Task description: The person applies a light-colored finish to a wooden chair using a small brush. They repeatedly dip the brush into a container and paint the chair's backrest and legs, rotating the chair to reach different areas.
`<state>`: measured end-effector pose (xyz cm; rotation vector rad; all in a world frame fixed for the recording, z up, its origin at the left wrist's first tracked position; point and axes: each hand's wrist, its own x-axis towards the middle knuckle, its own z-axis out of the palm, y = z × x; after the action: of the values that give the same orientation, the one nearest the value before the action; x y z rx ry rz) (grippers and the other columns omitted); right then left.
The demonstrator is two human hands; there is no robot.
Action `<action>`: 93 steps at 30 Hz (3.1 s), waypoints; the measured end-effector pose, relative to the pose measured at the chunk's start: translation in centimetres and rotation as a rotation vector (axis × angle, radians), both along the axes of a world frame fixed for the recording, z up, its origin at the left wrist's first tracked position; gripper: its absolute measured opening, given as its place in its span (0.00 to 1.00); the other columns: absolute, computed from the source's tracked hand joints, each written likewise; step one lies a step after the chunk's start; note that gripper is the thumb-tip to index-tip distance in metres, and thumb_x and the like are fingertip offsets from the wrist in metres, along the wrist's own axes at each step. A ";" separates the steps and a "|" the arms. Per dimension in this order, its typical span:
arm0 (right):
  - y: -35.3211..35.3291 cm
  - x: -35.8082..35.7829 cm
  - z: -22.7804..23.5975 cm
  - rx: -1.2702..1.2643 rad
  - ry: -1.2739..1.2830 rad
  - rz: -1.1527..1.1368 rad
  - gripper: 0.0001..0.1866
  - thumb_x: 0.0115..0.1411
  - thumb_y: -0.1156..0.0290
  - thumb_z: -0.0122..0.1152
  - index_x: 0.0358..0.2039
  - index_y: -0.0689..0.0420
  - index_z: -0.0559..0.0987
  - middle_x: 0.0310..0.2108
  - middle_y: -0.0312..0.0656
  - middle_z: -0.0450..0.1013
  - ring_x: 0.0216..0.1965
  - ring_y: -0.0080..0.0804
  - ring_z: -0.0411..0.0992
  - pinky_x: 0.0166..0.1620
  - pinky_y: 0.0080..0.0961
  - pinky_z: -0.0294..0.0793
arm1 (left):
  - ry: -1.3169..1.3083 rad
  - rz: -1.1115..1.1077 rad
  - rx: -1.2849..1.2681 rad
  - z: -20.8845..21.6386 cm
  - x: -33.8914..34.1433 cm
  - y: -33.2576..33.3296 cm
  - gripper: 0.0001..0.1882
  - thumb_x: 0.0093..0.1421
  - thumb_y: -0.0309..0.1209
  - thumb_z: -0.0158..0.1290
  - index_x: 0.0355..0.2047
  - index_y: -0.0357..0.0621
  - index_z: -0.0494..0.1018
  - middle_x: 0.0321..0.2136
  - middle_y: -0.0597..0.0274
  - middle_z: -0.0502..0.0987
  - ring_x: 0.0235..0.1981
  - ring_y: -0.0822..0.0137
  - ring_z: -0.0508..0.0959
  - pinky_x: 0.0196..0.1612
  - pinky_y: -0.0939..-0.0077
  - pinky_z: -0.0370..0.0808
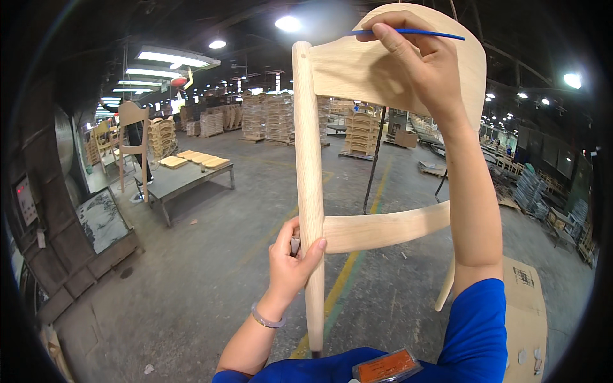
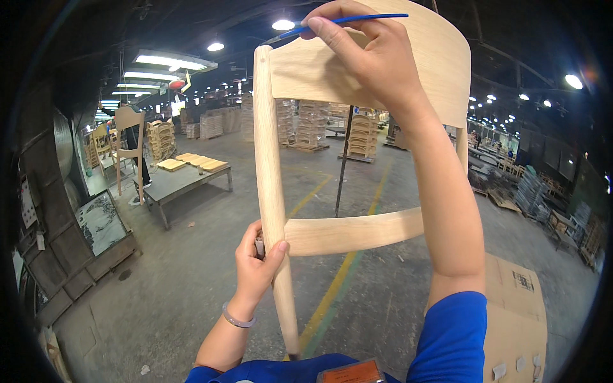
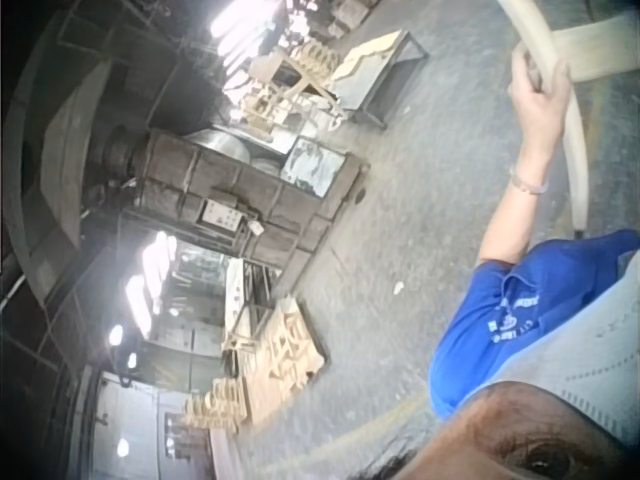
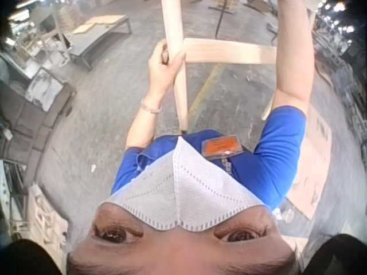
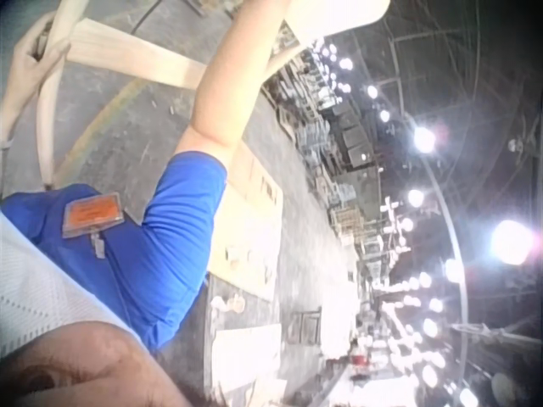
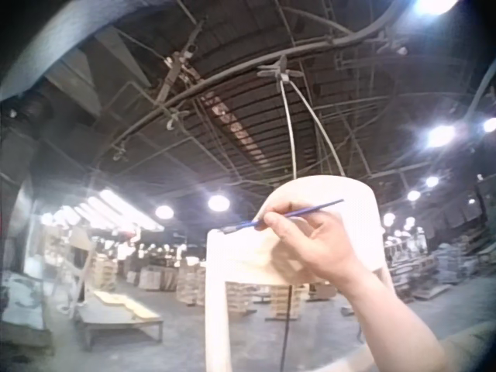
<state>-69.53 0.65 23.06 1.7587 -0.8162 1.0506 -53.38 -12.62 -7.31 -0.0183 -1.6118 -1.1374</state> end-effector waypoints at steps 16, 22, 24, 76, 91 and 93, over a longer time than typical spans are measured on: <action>-2.0 1.4 -0.8 -0.026 -0.045 -0.110 0.11 0.70 0.67 0.67 0.41 0.63 0.86 0.37 0.34 0.82 0.39 0.19 0.78 0.44 0.18 0.76 | -0.006 0.032 -0.017 0.5 1.5 -0.9 0.26 0.65 0.36 0.65 0.57 0.32 0.72 0.39 0.60 0.80 0.34 0.77 0.80 0.34 0.83 0.78; -2.8 1.5 -1.1 -0.001 -0.060 -0.123 0.12 0.72 0.67 0.64 0.43 0.65 0.85 0.40 0.37 0.82 0.42 0.23 0.80 0.48 0.22 0.78 | 0.015 0.013 -0.002 0.2 1.7 -1.3 0.26 0.65 0.36 0.65 0.57 0.32 0.72 0.39 0.61 0.79 0.34 0.77 0.79 0.34 0.83 0.77; -3.0 2.2 -1.6 0.066 -0.283 0.002 0.08 0.69 0.71 0.68 0.41 0.63 0.84 0.34 0.35 0.81 0.36 0.19 0.77 0.41 0.18 0.75 | 0.019 0.017 -0.007 0.1 1.8 -1.6 0.26 0.65 0.36 0.65 0.57 0.32 0.72 0.39 0.61 0.79 0.34 0.77 0.79 0.34 0.83 0.77; -6.7 3.0 -2.0 0.073 -0.306 0.153 0.08 0.68 0.72 0.68 0.40 0.64 0.83 0.34 0.36 0.81 0.35 0.18 0.77 0.39 0.17 0.75 | 0.006 0.044 0.020 -0.6 2.6 -3.9 0.25 0.65 0.35 0.65 0.56 0.31 0.72 0.38 0.60 0.81 0.35 0.76 0.80 0.36 0.81 0.78; -2.8 -1.4 -4.7 -0.187 -0.104 0.409 0.15 0.77 0.65 0.55 0.50 0.66 0.81 0.42 0.47 0.83 0.43 0.33 0.82 0.49 0.27 0.80 | -0.033 0.193 -0.022 0.9 2.5 -9.3 0.19 0.68 0.39 0.63 0.48 0.35 0.78 0.25 0.70 0.77 0.23 0.85 0.67 0.25 0.84 0.63; -1.3 -2.2 -6.3 -0.162 -0.175 0.412 0.15 0.78 0.66 0.53 0.50 0.66 0.80 0.41 0.47 0.83 0.41 0.31 0.81 0.50 0.28 0.79 | -0.013 0.232 0.008 0.9 2.4 -10.3 0.20 0.69 0.39 0.62 0.51 0.34 0.78 0.27 0.70 0.78 0.24 0.85 0.68 0.26 0.85 0.64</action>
<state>-71.74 -0.69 16.73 1.7521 -0.4612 1.5152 -50.99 -22.89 -6.44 0.1766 -1.5755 -0.9658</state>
